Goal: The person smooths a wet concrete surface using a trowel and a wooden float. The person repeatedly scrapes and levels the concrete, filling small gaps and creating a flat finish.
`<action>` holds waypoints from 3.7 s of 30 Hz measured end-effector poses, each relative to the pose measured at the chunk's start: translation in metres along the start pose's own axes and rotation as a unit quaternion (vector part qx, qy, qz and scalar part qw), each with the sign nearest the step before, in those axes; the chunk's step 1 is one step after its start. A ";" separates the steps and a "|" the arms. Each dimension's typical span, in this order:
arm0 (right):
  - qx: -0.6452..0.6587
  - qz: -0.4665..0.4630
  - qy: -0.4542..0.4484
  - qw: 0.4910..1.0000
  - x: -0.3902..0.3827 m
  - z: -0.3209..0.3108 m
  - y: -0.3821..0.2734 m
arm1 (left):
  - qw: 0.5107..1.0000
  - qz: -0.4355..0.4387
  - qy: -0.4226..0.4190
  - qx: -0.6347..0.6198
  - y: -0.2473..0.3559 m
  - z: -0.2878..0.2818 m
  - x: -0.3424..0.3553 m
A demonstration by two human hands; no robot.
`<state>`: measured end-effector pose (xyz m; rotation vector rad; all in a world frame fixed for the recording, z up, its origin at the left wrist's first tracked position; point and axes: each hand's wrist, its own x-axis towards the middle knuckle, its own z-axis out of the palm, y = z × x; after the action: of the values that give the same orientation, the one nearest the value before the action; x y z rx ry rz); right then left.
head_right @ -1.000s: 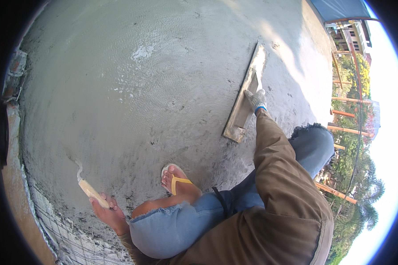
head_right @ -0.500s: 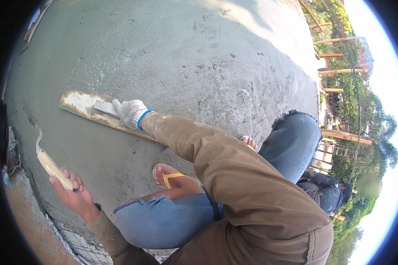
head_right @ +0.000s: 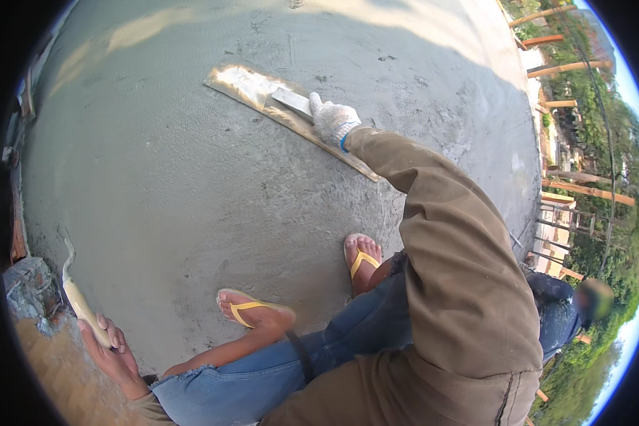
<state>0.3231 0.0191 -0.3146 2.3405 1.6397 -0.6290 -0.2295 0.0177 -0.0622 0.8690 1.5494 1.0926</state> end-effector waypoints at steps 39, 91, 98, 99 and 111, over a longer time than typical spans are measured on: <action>0.226 -0.134 -0.004 0.965 -0.013 0.008 0.026 | 0.959 -0.057 -0.118 0.251 0.000 0.126 -0.049; 0.136 -0.220 0.067 0.964 0.000 0.046 -0.019 | 0.894 -0.063 -0.204 0.394 -0.018 0.132 -0.071; 0.167 0.128 0.132 0.969 -0.119 0.088 0.158 | 0.814 -0.127 -0.291 0.486 -0.029 0.155 -0.065; 0.195 0.187 0.104 0.957 -0.134 0.095 0.190 | 0.813 -0.130 -0.299 0.483 -0.031 0.159 -0.061; 0.241 0.587 0.072 0.770 -0.372 0.195 0.303 | 0.749 -0.083 -0.353 0.554 -0.047 0.173 -0.026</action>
<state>0.4557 -0.4812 -0.3363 3.1258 -0.2605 -0.5692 -0.0559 0.0162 -0.1128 1.6267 1.4479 -0.4600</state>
